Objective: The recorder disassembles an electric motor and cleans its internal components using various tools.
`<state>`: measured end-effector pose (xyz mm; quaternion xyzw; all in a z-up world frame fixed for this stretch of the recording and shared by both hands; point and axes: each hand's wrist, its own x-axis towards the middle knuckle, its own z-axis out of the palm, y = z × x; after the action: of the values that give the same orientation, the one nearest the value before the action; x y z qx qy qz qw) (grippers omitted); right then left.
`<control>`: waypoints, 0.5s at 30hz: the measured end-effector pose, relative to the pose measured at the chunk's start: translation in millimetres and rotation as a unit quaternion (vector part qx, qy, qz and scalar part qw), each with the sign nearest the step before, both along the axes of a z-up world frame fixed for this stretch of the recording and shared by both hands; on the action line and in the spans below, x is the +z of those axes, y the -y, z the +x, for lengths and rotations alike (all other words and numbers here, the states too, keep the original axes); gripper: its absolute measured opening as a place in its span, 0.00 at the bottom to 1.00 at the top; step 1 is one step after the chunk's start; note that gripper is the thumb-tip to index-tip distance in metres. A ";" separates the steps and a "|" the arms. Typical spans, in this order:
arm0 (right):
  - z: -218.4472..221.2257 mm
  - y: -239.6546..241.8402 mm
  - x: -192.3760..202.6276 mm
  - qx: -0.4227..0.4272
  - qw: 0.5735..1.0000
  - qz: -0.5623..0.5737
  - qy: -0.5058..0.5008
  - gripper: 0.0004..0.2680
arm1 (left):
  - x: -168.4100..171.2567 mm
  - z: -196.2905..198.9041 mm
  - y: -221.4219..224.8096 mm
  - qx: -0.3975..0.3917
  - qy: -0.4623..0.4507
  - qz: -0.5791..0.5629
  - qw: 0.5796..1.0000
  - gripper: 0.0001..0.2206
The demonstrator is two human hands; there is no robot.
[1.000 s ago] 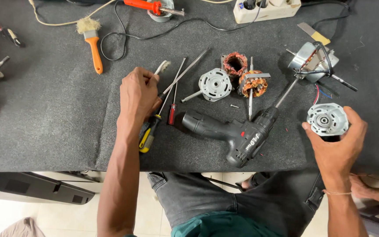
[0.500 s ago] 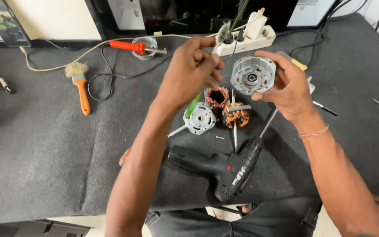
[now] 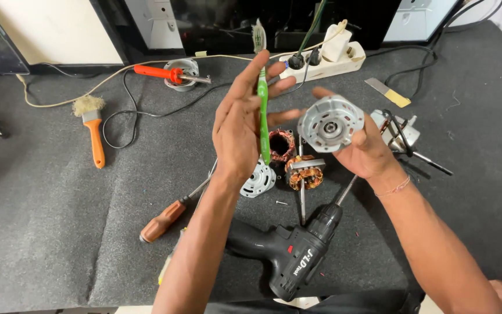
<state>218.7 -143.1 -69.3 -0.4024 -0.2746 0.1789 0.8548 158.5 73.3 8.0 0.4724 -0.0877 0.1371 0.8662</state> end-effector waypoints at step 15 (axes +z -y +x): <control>-11.1 4.5 -13.0 0.017 1.000 -0.012 0.004 0.37 | -34.6 -17.8 4.0 0.149 0.079 0.201 0.965 0.19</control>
<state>207.6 -147.7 -82.3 -0.4084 -0.2827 0.1955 0.8456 140.7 69.4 -26.6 0.6319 -0.1096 0.2813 0.7138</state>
